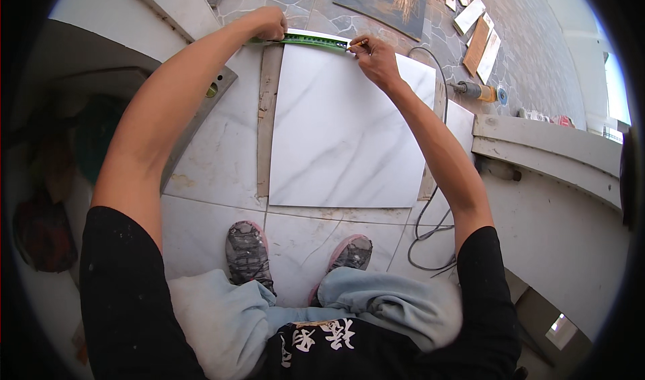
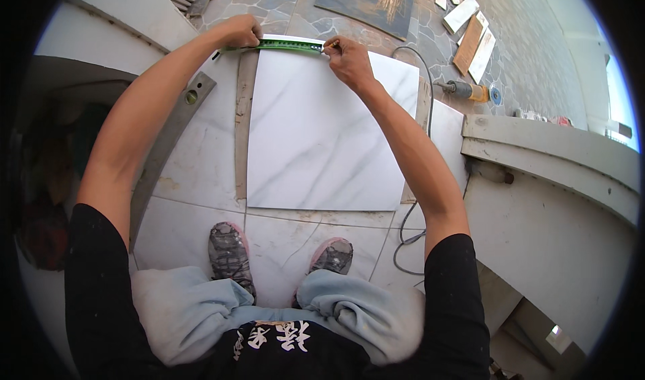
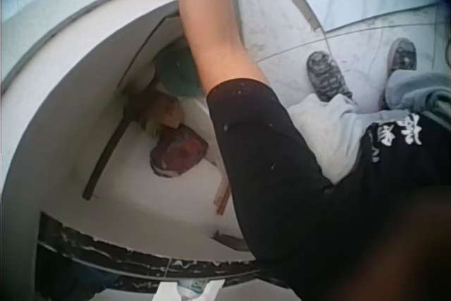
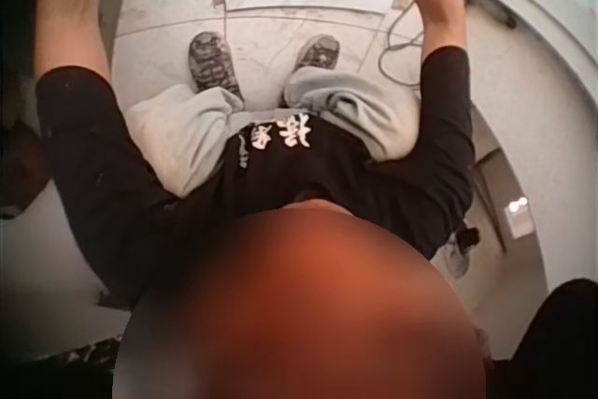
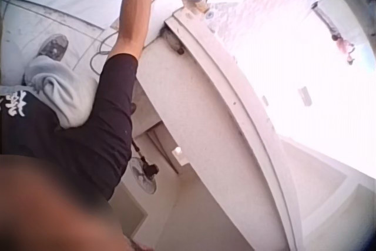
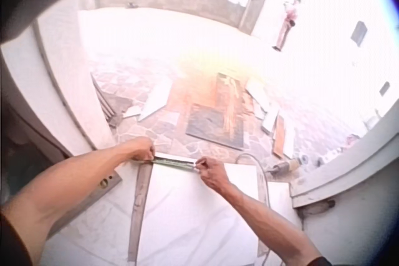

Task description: Measure and mark tiles for cutting.

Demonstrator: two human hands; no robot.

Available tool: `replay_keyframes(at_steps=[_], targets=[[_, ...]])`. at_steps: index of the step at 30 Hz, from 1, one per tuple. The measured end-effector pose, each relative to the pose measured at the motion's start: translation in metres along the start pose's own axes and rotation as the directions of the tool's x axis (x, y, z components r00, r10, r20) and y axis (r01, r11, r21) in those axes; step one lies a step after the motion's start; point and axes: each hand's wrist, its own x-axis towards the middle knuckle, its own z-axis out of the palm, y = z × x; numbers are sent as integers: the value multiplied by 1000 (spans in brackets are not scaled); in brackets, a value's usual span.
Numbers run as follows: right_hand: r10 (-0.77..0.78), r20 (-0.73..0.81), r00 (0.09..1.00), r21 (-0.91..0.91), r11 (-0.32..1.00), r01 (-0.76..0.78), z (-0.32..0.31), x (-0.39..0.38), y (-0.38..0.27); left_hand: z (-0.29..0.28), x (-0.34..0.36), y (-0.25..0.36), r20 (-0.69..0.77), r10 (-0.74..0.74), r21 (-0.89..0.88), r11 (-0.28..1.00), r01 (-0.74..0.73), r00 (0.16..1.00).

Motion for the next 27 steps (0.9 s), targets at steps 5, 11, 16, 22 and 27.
replay_keyframes(at_steps=[5,11,16,22,27], targets=[[14,14,1000,-37,999,-13,-1,2,-2,-1,2,0,64,-75,-45,996,78,995],[55,29,998,3,998,-55,-1,5,-2,4,3,-7,28,-46,-64,997,48,999],[3,17,1000,-32,999,-2,-10,6,-10,1,-9,3,3,-38,-55,998,38,999],[150,29,988,256,954,-153,-56,-41,-13,-20,-84,27,27,-156,-614,777,140,987],[261,128,957,202,938,-283,-99,-130,-4,7,-190,23,224,-218,-544,781,307,950]])
